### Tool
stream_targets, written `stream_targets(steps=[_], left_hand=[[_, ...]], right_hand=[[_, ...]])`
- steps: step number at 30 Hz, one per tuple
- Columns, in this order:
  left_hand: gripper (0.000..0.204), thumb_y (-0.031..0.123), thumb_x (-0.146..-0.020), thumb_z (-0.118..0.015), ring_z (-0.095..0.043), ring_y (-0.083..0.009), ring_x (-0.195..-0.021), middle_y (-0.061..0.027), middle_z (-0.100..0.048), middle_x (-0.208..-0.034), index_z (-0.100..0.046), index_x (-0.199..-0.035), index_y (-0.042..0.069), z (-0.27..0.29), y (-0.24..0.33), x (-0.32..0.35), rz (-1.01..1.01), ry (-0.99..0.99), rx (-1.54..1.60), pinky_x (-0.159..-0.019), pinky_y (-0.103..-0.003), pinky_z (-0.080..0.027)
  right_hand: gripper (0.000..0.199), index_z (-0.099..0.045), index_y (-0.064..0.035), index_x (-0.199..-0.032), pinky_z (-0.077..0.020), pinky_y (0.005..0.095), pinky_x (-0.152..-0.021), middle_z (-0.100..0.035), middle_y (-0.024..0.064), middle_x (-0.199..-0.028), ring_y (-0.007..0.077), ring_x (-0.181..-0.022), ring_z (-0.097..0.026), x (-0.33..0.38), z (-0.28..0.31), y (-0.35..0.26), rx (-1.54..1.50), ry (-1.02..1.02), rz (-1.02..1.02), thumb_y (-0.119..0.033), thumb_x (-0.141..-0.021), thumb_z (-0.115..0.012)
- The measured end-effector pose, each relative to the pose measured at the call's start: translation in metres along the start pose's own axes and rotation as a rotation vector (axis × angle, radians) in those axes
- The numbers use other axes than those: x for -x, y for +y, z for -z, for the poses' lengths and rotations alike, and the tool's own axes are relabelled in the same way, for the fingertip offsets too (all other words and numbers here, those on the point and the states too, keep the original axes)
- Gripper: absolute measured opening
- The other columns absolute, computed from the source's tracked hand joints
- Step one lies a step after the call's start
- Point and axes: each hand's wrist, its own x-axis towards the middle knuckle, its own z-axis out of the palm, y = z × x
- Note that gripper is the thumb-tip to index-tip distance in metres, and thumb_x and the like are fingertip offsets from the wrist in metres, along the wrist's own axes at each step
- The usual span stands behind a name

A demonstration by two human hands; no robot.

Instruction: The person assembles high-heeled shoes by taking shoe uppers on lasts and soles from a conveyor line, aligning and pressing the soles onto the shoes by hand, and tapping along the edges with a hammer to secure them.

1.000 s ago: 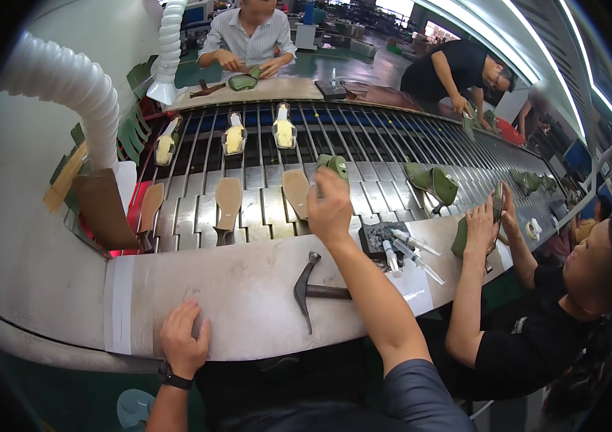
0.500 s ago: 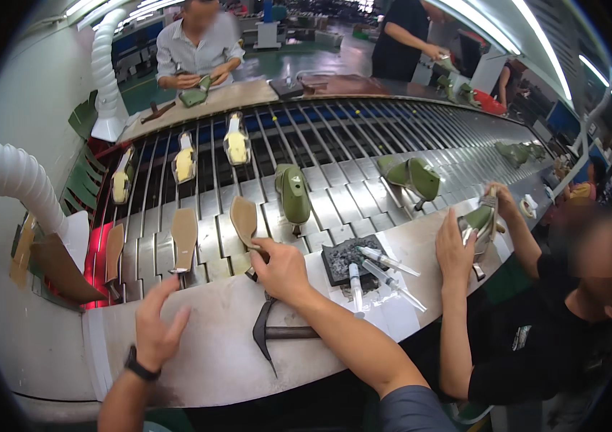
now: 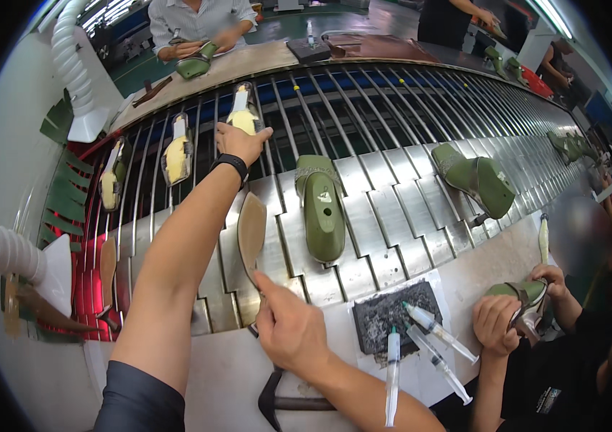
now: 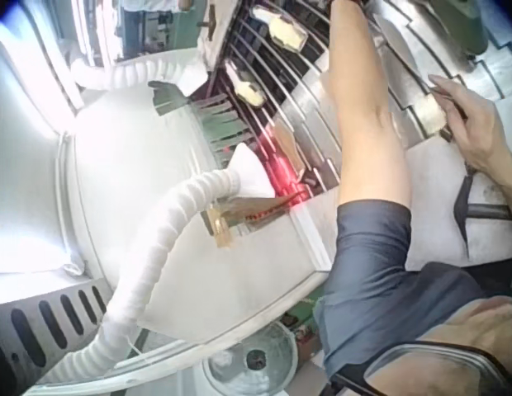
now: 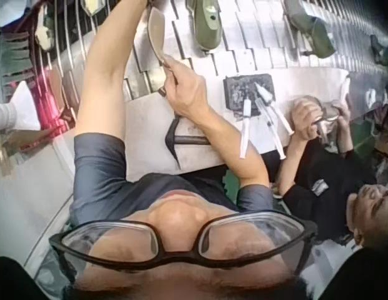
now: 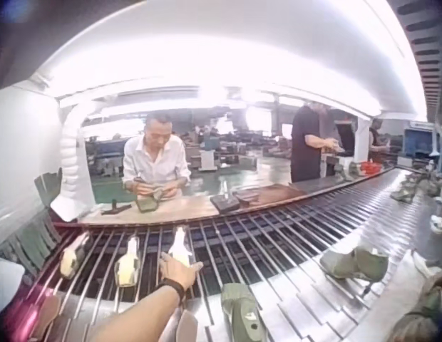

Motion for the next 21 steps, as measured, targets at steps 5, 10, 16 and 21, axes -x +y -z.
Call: stream_targets(steps=[5,10,16,21], left_hand=[[0.112,0.038,-0.076,-0.094,-0.052,-0.0393,-0.141,-0.0218,-0.05,-0.15,-0.028,-0.158,-0.001,-0.011,0.0,-0.004,0.094,0.043,-0.02,-0.113,-0.054,-0.049],[0.11,0.032,-0.072,-0.091,-0.058,-0.044,-0.133,-0.028,-0.054,-0.144,-0.031,-0.157,-0.003,0.049,-0.01,0.045,-0.083,0.0,0.009,-0.11,-0.05,-0.051],[0.098,0.027,-0.072,-0.092,-0.068,-0.032,-0.118,-0.0227,-0.069,-0.129,-0.043,-0.149,-0.009,0.196,-0.104,0.163,-0.321,-0.161,0.472,-0.102,-0.039,-0.054],[0.106,0.02,-0.071,-0.09,-0.064,-0.0378,-0.123,-0.0247,-0.062,-0.136,-0.035,-0.158,-0.005,0.35,-0.191,0.34,-0.471,0.053,0.162,-0.107,-0.043,-0.051]], right_hand=[[0.049,-0.067,-0.0002,-0.138,-0.0605,0.0405,-0.077,-0.075,0.0205,-0.109,0.0363,-0.089,-0.075,-0.003,-0.001,-0.004,-0.009,-0.038,-0.032,0.006,-0.089,-0.063],[0.051,-0.069,-0.0089,-0.138,-0.0614,0.0414,-0.082,-0.075,0.0198,-0.12,0.0372,-0.1,-0.075,-0.004,-0.003,-0.007,-0.066,0.025,0.02,0.003,-0.089,-0.062],[0.037,-0.075,-0.0005,-0.125,-0.0578,0.042,-0.098,-0.074,0.0279,-0.122,0.0433,-0.109,-0.073,-0.002,-0.005,0.006,-0.08,0.04,0.048,0.002,-0.093,-0.056],[0.037,-0.072,0.0066,-0.13,-0.0566,0.0323,-0.093,-0.078,0.017,-0.114,0.0195,-0.109,-0.073,0.001,-0.002,0.014,-0.131,-0.011,-0.196,-0.002,-0.097,-0.056]])
